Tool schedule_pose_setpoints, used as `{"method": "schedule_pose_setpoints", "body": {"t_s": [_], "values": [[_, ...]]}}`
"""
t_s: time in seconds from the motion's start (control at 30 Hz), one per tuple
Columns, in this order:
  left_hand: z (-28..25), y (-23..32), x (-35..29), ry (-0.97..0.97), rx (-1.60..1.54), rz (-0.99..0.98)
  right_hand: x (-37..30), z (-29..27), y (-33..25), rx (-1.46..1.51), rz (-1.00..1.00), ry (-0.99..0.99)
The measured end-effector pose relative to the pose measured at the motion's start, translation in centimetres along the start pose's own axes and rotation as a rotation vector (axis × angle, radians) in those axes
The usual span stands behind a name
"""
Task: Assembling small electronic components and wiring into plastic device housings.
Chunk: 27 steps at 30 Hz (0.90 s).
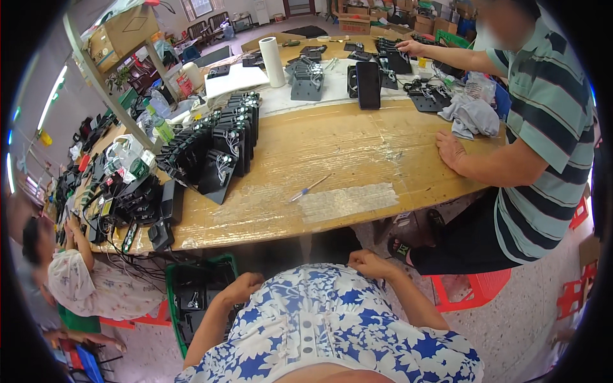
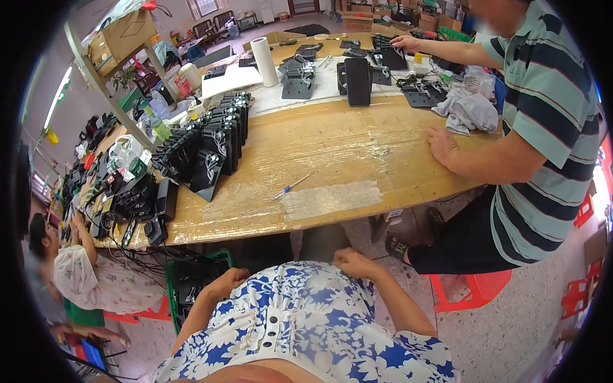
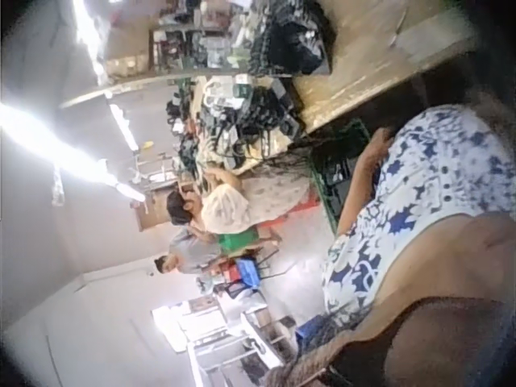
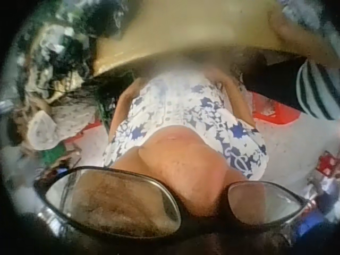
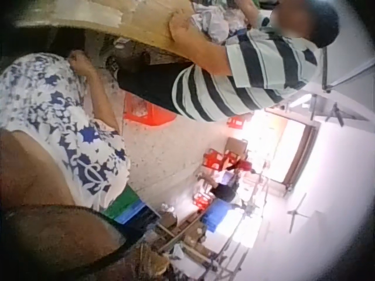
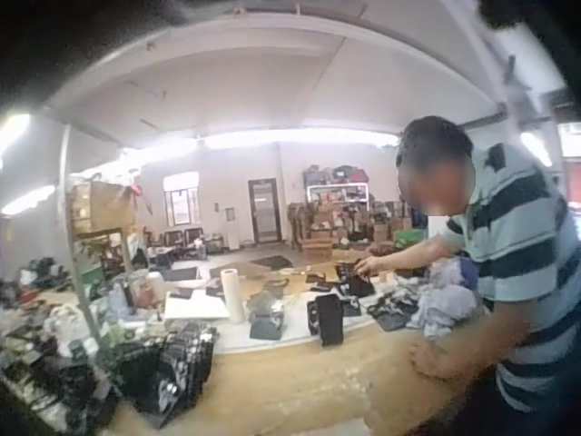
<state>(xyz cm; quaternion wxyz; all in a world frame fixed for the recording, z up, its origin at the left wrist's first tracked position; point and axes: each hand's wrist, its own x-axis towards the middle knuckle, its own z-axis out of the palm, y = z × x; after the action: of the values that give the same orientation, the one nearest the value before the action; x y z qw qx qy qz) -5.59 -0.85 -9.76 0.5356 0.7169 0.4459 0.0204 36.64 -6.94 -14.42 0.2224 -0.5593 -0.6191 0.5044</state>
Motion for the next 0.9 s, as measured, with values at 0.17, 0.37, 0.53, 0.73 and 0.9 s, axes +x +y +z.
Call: {"method": "schedule_pose_setpoints", "body": {"t_s": [0.17, 0.37, 0.53, 0.73, 0.9], "values": [[1.0, 3.3, -2.3, -0.029, 0.052, -0.096, 1.5, 0.4, -4.5, -0.070, -0.117, -0.075], [0.6, 1.3, -1.4, 0.136, 0.121, -0.050, 1.8, -0.8, -10.2, -0.352, -0.032, -0.141], [-0.5, 6.6, -0.1, 0.194, 0.369, -0.040, 1.6, -7.5, -17.3, 0.080, -0.176, -0.053], [-2.9, 12.5, 1.4, 0.205, -0.061, 0.230, 9.5, -23.9, -23.0, 0.398, -0.581, 0.926], [-3.2, 12.0, 1.9, 0.572, -0.109, 0.414, 13.6, -28.5, -21.8, 0.465, -0.552, 1.089]]}}
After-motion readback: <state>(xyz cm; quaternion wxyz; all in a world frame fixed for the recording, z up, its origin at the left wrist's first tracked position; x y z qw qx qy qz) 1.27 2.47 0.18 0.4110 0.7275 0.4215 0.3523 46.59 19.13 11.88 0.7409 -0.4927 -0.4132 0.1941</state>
